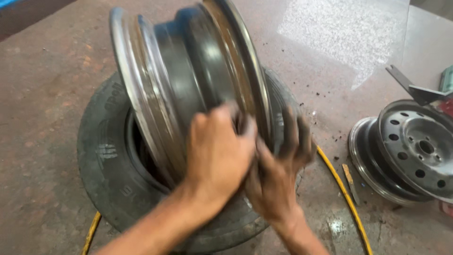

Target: The person scrubs the surface of a metal wheel rim using a dark abrasive pad. The wheel is positioned upright on a tire on the floor. The person rotates the wheel by hand to access different sections while scrubbing the outer rim and inner barrel.

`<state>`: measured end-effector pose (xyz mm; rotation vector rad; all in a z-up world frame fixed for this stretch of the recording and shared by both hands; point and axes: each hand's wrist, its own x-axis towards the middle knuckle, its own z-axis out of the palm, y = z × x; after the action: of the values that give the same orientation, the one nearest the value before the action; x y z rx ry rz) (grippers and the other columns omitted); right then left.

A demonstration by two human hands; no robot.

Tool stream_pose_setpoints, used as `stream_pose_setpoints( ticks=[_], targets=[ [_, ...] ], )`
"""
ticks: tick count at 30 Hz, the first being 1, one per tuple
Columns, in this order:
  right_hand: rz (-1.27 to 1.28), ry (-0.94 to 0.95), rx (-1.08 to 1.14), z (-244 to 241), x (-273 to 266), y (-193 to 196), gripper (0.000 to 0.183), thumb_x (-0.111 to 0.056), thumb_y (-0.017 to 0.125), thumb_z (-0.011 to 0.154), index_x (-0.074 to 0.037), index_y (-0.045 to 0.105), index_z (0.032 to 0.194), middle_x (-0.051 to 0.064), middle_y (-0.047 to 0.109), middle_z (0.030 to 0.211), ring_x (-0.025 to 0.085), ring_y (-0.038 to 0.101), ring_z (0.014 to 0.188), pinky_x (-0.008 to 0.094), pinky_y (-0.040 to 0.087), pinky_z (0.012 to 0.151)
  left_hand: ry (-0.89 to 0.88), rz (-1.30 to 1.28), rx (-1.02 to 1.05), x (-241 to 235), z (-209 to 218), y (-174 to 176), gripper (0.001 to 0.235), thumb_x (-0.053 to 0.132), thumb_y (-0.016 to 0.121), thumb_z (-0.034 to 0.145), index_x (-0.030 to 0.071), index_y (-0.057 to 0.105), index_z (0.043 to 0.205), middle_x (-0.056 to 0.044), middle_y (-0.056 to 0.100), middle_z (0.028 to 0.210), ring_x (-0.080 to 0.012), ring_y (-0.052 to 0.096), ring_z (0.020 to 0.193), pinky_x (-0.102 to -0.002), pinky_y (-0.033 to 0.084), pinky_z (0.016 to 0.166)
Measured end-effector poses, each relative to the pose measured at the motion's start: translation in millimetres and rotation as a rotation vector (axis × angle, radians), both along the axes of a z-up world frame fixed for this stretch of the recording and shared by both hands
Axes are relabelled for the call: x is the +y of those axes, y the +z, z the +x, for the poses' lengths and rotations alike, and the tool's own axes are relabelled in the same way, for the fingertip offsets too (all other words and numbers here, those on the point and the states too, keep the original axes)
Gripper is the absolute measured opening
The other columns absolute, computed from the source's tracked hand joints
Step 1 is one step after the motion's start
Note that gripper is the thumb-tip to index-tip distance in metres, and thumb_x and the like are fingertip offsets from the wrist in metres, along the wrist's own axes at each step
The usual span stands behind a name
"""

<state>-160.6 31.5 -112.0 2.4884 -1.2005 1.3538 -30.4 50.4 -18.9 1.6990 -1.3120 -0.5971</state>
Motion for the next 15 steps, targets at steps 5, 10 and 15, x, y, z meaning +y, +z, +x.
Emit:
stream_pose_setpoints(
  ticks=[5,10,15],
  targets=[
    [0.078,-0.014,0.027,-6,0,6,0.04,-0.013,0.057,0.096,-0.018,0.071,0.133,0.02,0.022,0.17,0.042,0.009,0.159,0.057,0.003,0.126,0.008,-0.101,0.081,-5,1,3,0.022,0.012,0.057,0.098,0.002,0.071,0.085,-0.008,0.07,0.059,-0.0099,0.061,0.037,-0.025,0.046,0.033],
    [0.011,-0.001,0.027,0,-15,9,0.041,-0.016,0.058,0.098,-0.019,0.07,0.137,0.024,0.023,0.169,0.045,0.01,0.157,0.06,0.004,0.126,0.034,-0.098,-0.019,-12,5,0,0.018,0.015,0.061,0.1,0.002,0.072,0.094,-0.012,0.073,0.064,-0.0171,0.066,0.043,-0.031,0.048,0.035],
    [-0.007,0.009,0.05,-1,-17,17,0.037,-0.017,0.06,0.095,-0.015,0.07,0.13,0.022,0.025,0.169,0.044,0.013,0.16,0.061,0.004,0.128,0.099,-0.361,-0.066,-18,6,-2,0.014,0.014,0.068,0.094,0.002,0.072,0.089,-0.015,0.074,0.073,-0.022,0.07,0.056,-0.036,0.056,0.053]
  ],
)
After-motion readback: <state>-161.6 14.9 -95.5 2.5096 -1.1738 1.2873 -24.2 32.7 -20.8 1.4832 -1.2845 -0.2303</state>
